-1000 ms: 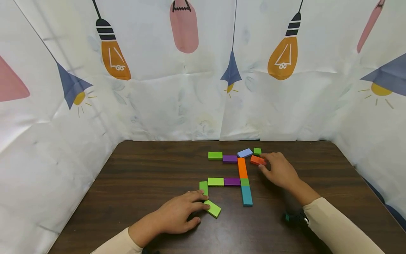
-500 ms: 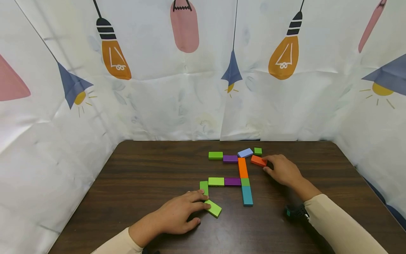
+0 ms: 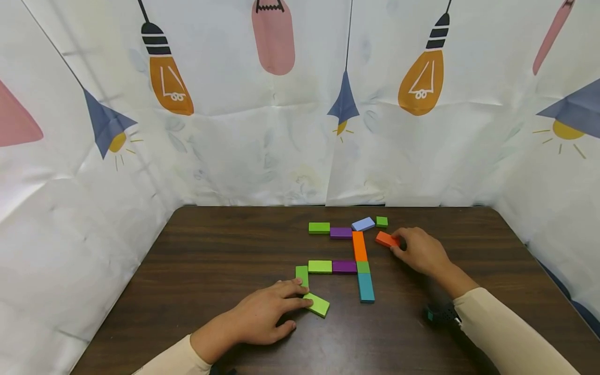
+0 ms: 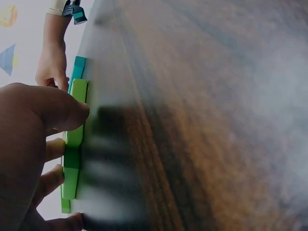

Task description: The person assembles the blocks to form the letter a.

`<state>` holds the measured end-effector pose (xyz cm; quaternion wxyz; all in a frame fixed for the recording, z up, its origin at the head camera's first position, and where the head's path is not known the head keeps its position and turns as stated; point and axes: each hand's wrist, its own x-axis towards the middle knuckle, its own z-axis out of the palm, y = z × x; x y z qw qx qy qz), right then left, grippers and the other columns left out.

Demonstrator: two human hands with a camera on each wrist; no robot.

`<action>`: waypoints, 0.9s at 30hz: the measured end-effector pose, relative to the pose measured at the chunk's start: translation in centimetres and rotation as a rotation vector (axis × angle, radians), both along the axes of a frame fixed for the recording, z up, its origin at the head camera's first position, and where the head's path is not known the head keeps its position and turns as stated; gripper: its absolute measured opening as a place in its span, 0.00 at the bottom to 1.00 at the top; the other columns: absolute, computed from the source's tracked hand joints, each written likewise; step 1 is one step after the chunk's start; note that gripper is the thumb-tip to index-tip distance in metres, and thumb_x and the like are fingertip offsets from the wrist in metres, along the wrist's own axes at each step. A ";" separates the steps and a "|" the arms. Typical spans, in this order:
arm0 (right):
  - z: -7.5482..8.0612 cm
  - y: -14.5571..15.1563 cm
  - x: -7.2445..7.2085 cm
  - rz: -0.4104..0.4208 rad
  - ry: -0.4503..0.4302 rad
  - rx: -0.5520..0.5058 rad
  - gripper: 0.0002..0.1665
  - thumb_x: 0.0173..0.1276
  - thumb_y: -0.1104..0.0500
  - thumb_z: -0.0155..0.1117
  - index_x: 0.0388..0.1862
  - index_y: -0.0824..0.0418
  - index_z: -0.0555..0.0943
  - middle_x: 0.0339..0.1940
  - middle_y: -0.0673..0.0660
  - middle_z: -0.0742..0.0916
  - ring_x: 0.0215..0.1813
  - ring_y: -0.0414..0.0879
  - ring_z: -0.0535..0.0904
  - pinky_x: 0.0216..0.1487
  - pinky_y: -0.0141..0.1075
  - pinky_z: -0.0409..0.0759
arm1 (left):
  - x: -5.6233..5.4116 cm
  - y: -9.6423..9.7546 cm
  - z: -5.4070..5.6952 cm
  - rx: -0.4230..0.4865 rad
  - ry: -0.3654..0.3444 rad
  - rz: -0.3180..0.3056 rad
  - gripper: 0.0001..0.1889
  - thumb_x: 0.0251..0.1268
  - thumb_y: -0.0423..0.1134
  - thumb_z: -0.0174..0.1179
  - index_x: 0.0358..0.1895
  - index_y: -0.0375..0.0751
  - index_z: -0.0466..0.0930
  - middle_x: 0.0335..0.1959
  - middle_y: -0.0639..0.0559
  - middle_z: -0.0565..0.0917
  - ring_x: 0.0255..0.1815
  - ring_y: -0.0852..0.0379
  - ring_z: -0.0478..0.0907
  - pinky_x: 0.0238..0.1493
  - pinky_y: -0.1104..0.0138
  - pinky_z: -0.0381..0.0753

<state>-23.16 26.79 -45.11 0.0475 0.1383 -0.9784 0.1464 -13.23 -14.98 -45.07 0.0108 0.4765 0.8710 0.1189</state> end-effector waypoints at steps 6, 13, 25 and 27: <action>0.4 -0.2 1.2 0.034 0.094 -0.023 0.19 0.67 0.51 0.73 0.54 0.56 0.87 0.51 0.58 0.87 0.50 0.55 0.80 0.39 0.54 0.83 | -0.1 0.1 0.1 -0.005 0.001 0.000 0.27 0.70 0.45 0.64 0.72 0.54 0.75 0.72 0.54 0.72 0.78 0.51 0.62 0.69 0.50 0.70; 1.3 -1.1 2.7 0.145 0.207 -0.078 0.19 0.62 0.54 0.78 0.52 0.54 0.88 0.48 0.51 0.89 0.50 0.50 0.79 0.36 0.46 0.83 | -0.1 0.1 0.0 -0.009 0.011 0.002 0.27 0.70 0.45 0.64 0.72 0.55 0.75 0.72 0.54 0.73 0.77 0.51 0.63 0.70 0.52 0.70; 1.7 -2.5 4.5 0.278 0.277 -0.092 0.18 0.57 0.55 0.81 0.48 0.53 0.89 0.43 0.46 0.88 0.46 0.43 0.79 0.38 0.41 0.83 | -0.1 0.0 0.0 -0.018 0.006 0.006 0.28 0.70 0.44 0.63 0.72 0.56 0.75 0.72 0.55 0.72 0.78 0.51 0.62 0.70 0.52 0.70; 1.8 -2.8 4.9 0.300 0.277 -0.096 0.19 0.57 0.55 0.81 0.48 0.53 0.89 0.43 0.45 0.87 0.46 0.42 0.78 0.37 0.39 0.83 | -0.1 0.0 0.0 -0.019 0.008 0.006 0.27 0.70 0.44 0.63 0.72 0.56 0.75 0.72 0.55 0.72 0.78 0.52 0.62 0.70 0.53 0.70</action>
